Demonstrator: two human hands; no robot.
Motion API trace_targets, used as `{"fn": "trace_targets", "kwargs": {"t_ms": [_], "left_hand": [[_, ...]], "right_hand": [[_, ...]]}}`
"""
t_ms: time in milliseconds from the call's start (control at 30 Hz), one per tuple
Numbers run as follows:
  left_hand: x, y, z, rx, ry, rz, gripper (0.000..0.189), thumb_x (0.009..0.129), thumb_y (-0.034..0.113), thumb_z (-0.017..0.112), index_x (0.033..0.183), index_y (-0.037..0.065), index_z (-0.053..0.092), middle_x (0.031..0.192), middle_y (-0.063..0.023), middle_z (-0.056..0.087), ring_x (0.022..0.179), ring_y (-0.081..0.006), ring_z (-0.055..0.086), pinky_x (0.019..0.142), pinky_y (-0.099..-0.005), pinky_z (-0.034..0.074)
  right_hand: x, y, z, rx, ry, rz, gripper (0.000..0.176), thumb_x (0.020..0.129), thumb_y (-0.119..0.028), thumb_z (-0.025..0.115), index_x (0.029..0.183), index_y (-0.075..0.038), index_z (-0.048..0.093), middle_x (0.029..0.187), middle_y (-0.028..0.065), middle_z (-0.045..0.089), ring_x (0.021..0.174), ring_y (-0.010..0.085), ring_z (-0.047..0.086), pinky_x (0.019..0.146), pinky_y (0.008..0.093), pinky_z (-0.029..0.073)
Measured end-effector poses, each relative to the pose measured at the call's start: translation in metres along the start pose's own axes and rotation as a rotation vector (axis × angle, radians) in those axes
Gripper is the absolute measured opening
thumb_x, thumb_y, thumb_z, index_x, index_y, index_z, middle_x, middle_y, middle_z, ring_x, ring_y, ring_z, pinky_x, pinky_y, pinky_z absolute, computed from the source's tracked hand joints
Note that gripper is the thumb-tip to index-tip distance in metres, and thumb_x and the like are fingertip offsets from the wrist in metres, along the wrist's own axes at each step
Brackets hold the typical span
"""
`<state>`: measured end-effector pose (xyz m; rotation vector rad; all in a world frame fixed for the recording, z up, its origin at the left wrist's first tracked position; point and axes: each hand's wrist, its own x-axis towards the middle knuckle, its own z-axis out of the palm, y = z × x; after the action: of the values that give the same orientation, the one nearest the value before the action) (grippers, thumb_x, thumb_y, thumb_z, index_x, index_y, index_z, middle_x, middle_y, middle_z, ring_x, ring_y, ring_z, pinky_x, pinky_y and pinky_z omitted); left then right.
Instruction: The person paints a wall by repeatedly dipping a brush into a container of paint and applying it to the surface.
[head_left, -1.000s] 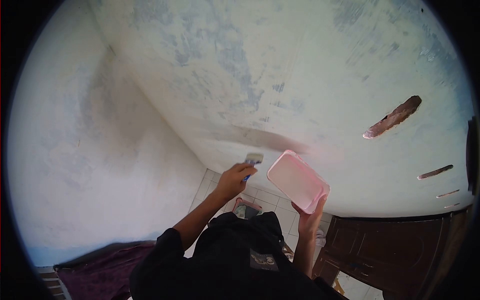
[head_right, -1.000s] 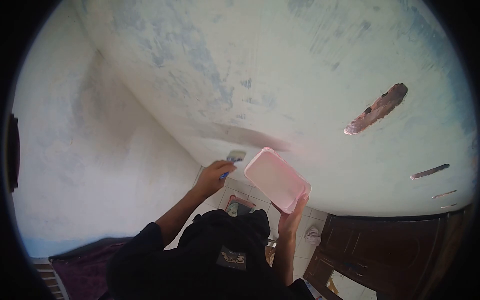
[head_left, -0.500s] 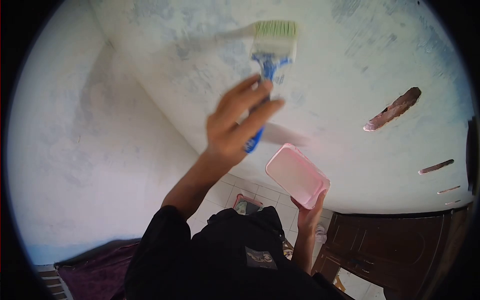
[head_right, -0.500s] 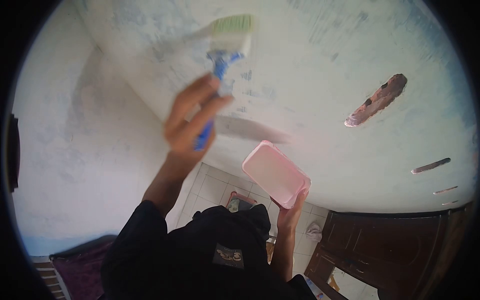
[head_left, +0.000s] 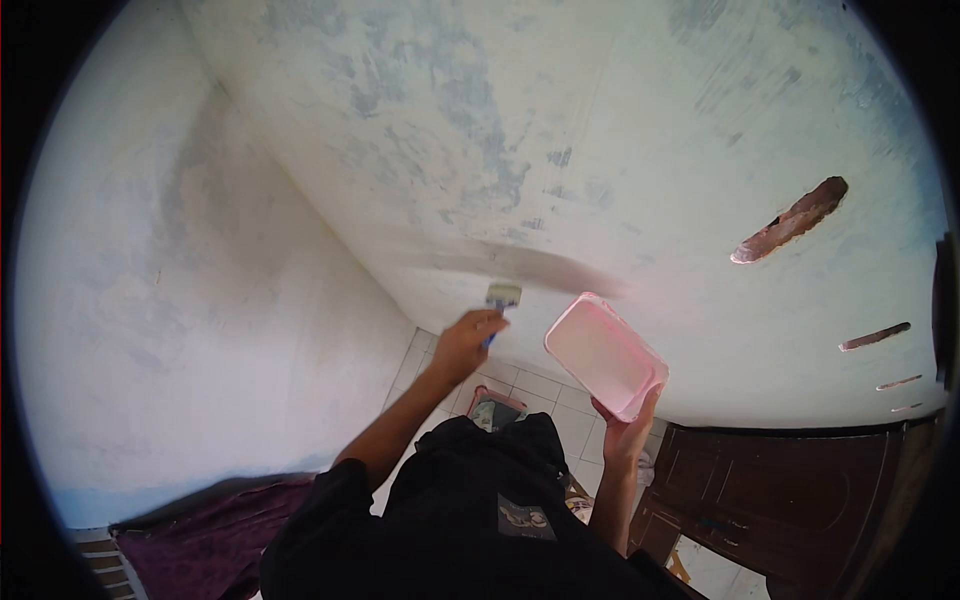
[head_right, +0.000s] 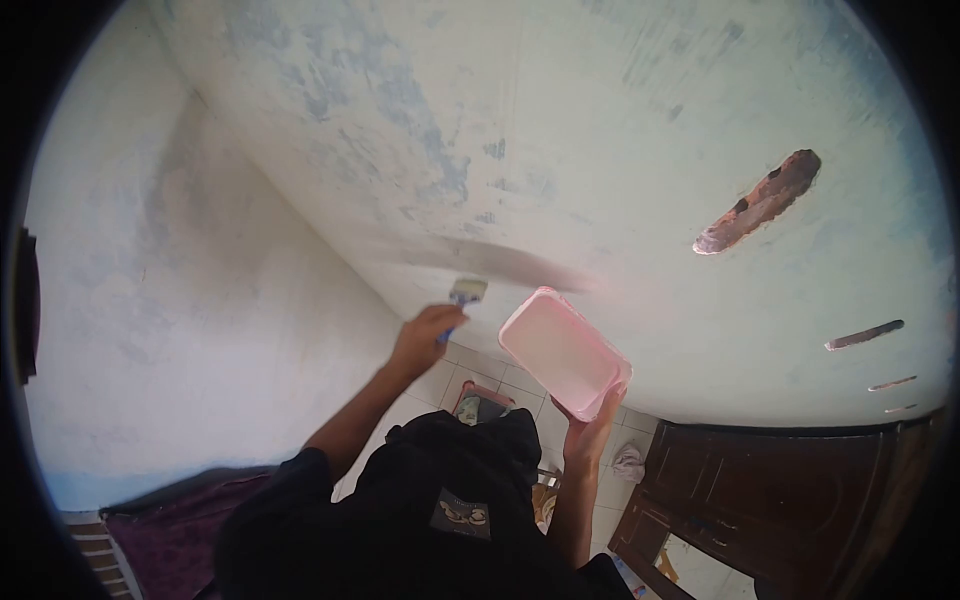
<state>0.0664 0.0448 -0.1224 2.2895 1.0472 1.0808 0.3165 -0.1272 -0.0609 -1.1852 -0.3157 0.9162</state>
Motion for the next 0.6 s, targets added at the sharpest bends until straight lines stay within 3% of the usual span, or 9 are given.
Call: {"fn": "trace_targets", "kwargs": {"t_ms": [233,300,333,433,600], "left_hand": [[0.130,0.109,-0.166,0.106,0.281,0.288,0.045,0.070,-0.020,0.065,0.106,0.006,0.075,0.117,-0.0135,0.073,0.109,-0.0331,0.071,0.089,-0.0395,0.061],[0.141,0.122,-0.180,0.140,0.529,0.440,0.045,0.070,-0.022,0.065,0.106,0.003,0.077,0.118,-0.0159,0.072,0.112,-0.0352,0.071,0.092,-0.0398,0.062],[0.146,0.125,-0.182,0.157,0.652,0.520,0.045,0.071,-0.023,0.065,0.106,0.002,0.077,0.118,-0.0171,0.072,0.113,-0.0363,0.071,0.093,-0.0399,0.062],[0.144,0.102,-0.161,0.195,0.779,0.639,0.042,0.073,-0.025,0.064,0.106,-0.001,0.078,0.120,-0.0200,0.070,0.114,-0.0388,0.070,0.096,-0.0414,0.063],[0.056,0.001,-0.037,0.224,0.427,0.466,0.029,0.081,-0.008,0.073,0.108,0.003,0.080,0.127,-0.0147,0.070,0.122,-0.0388,0.067,0.095,-0.0413,0.064]], "right_hand": [[0.002,0.006,0.012,0.007,-0.047,0.034,0.067,0.108,-0.063,0.037,0.153,-0.013,0.042,0.139,0.0092,0.061,0.113,0.0233,0.069,0.081,0.0407,0.063],[0.000,0.007,0.015,-0.002,-0.065,0.048,0.067,0.108,-0.063,0.037,0.153,-0.013,0.042,0.139,0.0090,0.060,0.114,0.0230,0.068,0.082,0.0410,0.063],[0.000,0.008,0.015,0.001,-0.073,0.053,0.067,0.108,-0.063,0.037,0.153,-0.013,0.041,0.139,0.0089,0.060,0.114,0.0230,0.068,0.082,0.0410,0.062],[-0.001,0.010,0.015,0.010,-0.084,0.053,0.068,0.108,-0.063,0.037,0.154,-0.013,0.041,0.140,0.0088,0.060,0.115,0.0228,0.068,0.083,0.0409,0.062],[-0.004,0.012,0.014,0.000,-0.068,0.045,0.069,0.108,-0.064,0.037,0.154,-0.013,0.041,0.141,0.0091,0.060,0.116,0.0230,0.067,0.083,0.0405,0.062]]}}
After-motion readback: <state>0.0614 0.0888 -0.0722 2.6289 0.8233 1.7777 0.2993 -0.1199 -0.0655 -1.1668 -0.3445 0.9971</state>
